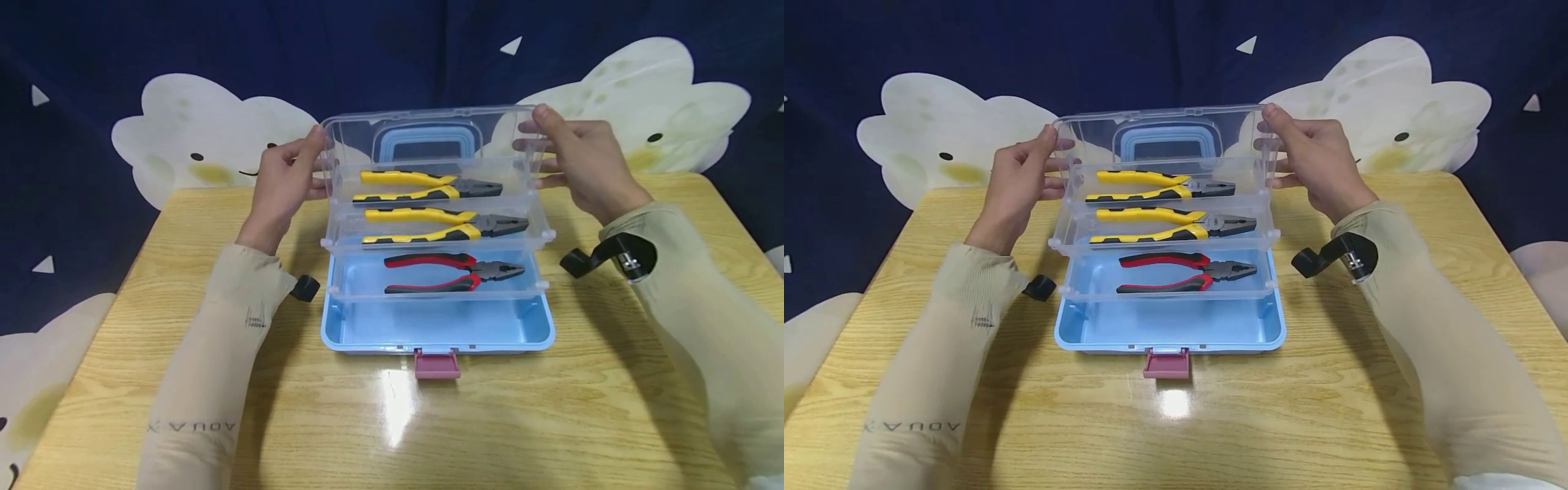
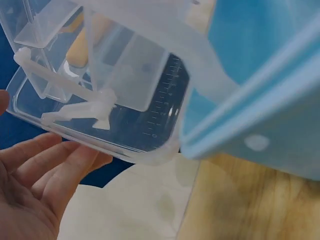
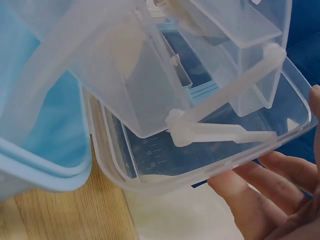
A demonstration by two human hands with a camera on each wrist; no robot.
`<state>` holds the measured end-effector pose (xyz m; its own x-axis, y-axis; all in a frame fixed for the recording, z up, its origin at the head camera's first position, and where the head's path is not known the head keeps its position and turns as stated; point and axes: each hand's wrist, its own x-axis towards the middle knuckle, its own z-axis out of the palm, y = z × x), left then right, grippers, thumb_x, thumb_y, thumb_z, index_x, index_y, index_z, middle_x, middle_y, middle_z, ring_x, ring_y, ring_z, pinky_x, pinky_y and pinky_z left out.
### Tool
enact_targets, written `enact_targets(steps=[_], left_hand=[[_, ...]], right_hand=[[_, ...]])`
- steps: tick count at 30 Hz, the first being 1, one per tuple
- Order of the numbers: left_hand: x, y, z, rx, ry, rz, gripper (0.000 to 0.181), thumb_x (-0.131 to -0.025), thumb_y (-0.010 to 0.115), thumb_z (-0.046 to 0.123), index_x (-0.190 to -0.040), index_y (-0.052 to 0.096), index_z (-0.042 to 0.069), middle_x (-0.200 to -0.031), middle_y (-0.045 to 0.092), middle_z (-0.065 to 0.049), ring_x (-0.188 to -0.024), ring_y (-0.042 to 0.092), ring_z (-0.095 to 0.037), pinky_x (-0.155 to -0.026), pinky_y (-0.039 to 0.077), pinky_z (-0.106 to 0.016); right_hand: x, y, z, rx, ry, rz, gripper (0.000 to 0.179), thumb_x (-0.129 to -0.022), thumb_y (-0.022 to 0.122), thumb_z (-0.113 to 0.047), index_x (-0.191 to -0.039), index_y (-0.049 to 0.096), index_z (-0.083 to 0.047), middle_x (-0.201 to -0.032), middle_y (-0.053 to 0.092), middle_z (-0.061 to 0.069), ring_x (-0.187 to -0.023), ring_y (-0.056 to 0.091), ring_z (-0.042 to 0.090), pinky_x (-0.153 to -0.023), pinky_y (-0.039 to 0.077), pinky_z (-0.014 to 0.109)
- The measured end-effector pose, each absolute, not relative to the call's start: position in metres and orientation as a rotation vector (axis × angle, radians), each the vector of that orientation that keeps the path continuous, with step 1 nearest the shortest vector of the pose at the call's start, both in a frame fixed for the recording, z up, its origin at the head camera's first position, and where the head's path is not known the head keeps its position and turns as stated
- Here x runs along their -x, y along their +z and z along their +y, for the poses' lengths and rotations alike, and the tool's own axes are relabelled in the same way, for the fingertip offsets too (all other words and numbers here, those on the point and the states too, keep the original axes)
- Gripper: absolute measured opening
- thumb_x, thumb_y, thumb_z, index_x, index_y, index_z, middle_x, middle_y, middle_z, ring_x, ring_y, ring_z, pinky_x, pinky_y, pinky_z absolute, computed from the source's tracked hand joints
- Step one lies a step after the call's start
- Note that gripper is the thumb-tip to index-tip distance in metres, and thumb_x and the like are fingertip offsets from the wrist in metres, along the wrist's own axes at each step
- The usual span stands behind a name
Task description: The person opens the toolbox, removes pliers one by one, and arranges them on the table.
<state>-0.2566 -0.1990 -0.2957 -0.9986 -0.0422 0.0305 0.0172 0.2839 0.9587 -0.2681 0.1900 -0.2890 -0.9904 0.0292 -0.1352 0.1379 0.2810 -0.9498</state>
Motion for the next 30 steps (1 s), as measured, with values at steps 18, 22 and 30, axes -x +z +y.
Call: enact_targets(steps=[18, 22, 30], left_hand=[[0.253, -0.309, -0.198, -0.037, -1.826, -2.435, 0.047, -0.105, 0.056, 0.045, -0.113, 0.077, 0.004, -0.125, 0.073, -0.015, -0.089, 0.079, -0.014, -0.081, 0.063, -0.025], [0.253, -0.308, -0.197, -0.028, -1.811, -2.463, 0.048, -0.106, 0.053, 0.045, -0.121, 0.075, 0.005, -0.128, 0.073, -0.015, -0.097, 0.079, -0.019, -0.084, 0.063, -0.026], [0.254, -0.308, -0.195, -0.038, -1.785, -2.494, 0.047, -0.107, 0.051, 0.046, -0.124, 0.075, 0.009, -0.131, 0.072, -0.014, -0.104, 0.078, -0.024, -0.085, 0.063, -0.027]], right_hand=[[0.272, -0.292, 0.189, -0.186, -1.731, 2.441, 0.079, -0.093, 0.048, -0.075, -0.149, 0.057, -0.020, -0.156, 0.055, 0.008, -0.123, 0.071, 0.025, -0.087, 0.062, 0.029], [0.270, -0.299, 0.193, -0.179, -1.713, 2.453, 0.069, -0.098, 0.048, -0.070, -0.151, 0.054, -0.026, -0.157, 0.054, 0.003, -0.141, 0.058, 0.031, -0.103, 0.057, 0.037], [0.259, -0.318, 0.205, 0.045, -1.934, 2.353, 0.054, -0.101, 0.065, -0.042, -0.148, 0.058, -0.016, -0.153, 0.058, 0.003, -0.118, 0.069, 0.012, -0.082, 0.060, 0.018]])
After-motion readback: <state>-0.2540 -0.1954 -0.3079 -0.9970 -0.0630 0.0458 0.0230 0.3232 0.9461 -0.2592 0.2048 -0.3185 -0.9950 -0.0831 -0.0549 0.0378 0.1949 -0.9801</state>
